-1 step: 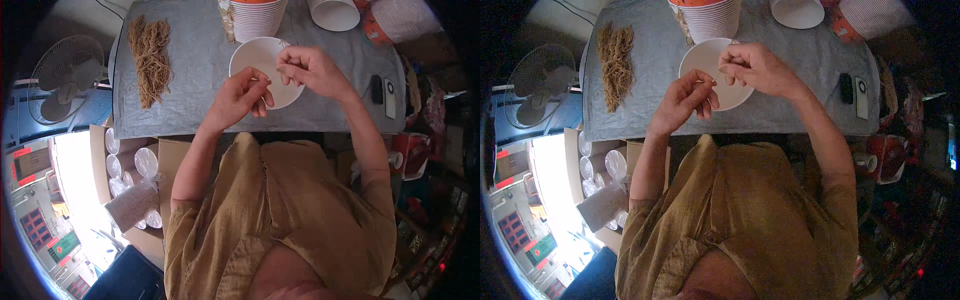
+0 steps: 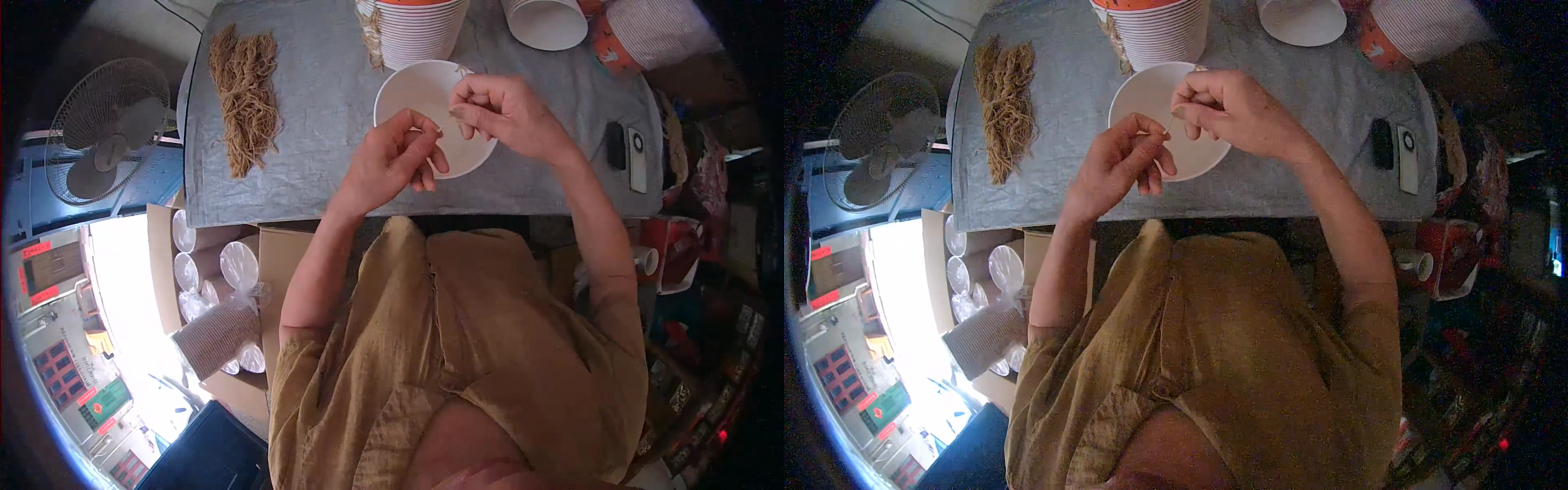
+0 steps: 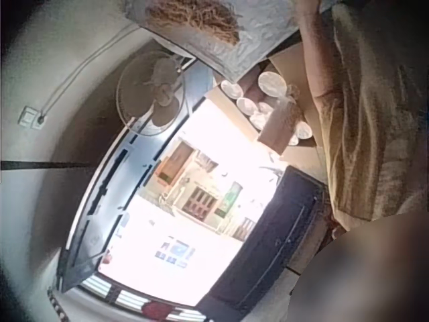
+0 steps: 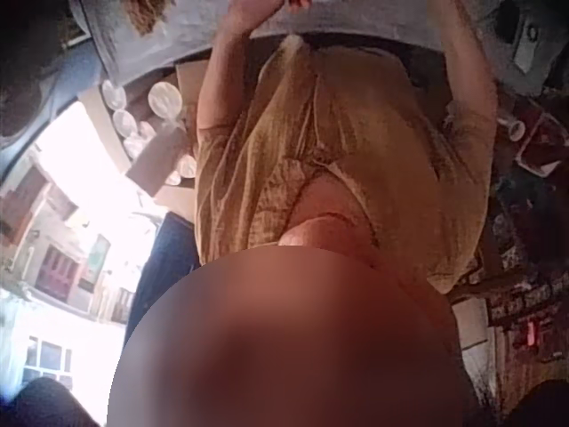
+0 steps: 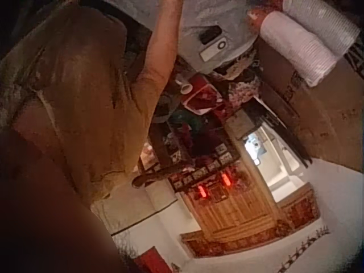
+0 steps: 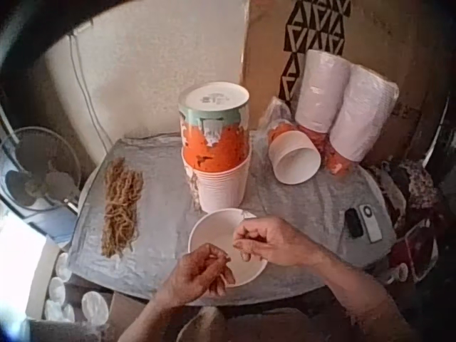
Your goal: The person is tying string loops and placing them onto stacks of paper bowls for packaging.
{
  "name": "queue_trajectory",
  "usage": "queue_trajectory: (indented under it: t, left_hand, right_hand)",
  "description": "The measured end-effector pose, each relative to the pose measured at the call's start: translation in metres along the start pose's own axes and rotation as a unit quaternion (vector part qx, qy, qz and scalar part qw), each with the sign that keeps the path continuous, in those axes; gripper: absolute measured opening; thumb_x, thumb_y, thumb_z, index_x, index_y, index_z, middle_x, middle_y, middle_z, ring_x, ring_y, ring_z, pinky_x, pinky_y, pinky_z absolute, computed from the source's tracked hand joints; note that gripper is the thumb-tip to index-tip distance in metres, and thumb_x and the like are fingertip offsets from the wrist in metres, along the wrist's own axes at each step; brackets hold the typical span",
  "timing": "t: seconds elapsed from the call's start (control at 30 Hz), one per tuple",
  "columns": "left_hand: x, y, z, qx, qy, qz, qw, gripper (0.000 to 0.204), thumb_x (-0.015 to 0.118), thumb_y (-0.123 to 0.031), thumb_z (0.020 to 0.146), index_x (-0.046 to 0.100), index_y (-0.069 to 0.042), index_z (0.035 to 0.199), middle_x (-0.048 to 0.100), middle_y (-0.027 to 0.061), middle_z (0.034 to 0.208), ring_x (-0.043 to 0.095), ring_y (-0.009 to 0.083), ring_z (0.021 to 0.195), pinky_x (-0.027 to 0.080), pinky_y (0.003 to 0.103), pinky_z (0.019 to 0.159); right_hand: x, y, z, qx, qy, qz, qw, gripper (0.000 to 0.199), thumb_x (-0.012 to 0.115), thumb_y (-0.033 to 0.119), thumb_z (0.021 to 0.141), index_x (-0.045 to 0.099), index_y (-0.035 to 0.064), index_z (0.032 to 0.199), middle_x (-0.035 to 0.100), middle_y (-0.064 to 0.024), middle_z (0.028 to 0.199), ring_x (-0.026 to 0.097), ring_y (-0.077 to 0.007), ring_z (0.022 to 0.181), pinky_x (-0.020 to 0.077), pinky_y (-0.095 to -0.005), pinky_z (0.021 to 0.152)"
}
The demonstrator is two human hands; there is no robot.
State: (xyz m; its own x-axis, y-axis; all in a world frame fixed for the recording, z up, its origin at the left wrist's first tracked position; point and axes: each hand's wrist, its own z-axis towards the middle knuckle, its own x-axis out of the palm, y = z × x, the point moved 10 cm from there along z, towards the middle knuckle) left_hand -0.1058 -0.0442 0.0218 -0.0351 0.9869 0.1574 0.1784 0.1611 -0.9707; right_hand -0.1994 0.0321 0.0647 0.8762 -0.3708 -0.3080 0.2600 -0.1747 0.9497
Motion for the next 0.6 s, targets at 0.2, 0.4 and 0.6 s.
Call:
queue_trajectory:
  t: [0.2,0.4,0.6]
  left_hand:
    - [-0.011,-0.009,-0.006,0.105,-0.138,0.118,0.978,0.009,0.063,-0.008,0.093,0.065,-0.001,0.098,0.068,0.0051,0.08,0.061,0.0085,0.053,0.046,0.023,0.045]
    - [-0.015,-0.023,-0.016,0.205,-0.236,0.159,0.936,0.007,0.07,-0.005,0.087,0.07,-0.002,0.094,0.068,0.0049,0.078,0.062,0.0089,0.054,0.048,0.023,0.046]
    - [-0.019,-0.02,-0.019,0.229,-0.278,0.151,0.921,0.009,0.073,-0.004,0.084,0.069,-0.003,0.093,0.069,0.0049,0.077,0.063,0.0079,0.055,0.049,0.023,0.048]
  right_hand:
    - [0.006,-0.015,0.006,0.021,-0.018,0.061,0.998,0.01,0.059,0.012,0.095,0.062,0.003,0.091,0.059,0.0022,0.066,0.048,-0.0029,0.059,0.0381,-0.0203,0.054]
    - [0.014,-0.036,0.005,0.075,-0.029,0.158,0.984,0.012,0.061,0.013,0.094,0.064,0.0015,0.092,0.058,0.0011,0.063,0.048,-0.003,0.052,0.0341,-0.0191,0.045]
    - [0.018,-0.037,0.002,0.101,-0.025,0.173,0.979,0.016,0.063,0.017,0.093,0.061,0.0016,0.091,0.054,0.0029,0.063,0.045,-0.002,0.052,0.0297,-0.0184,0.044]
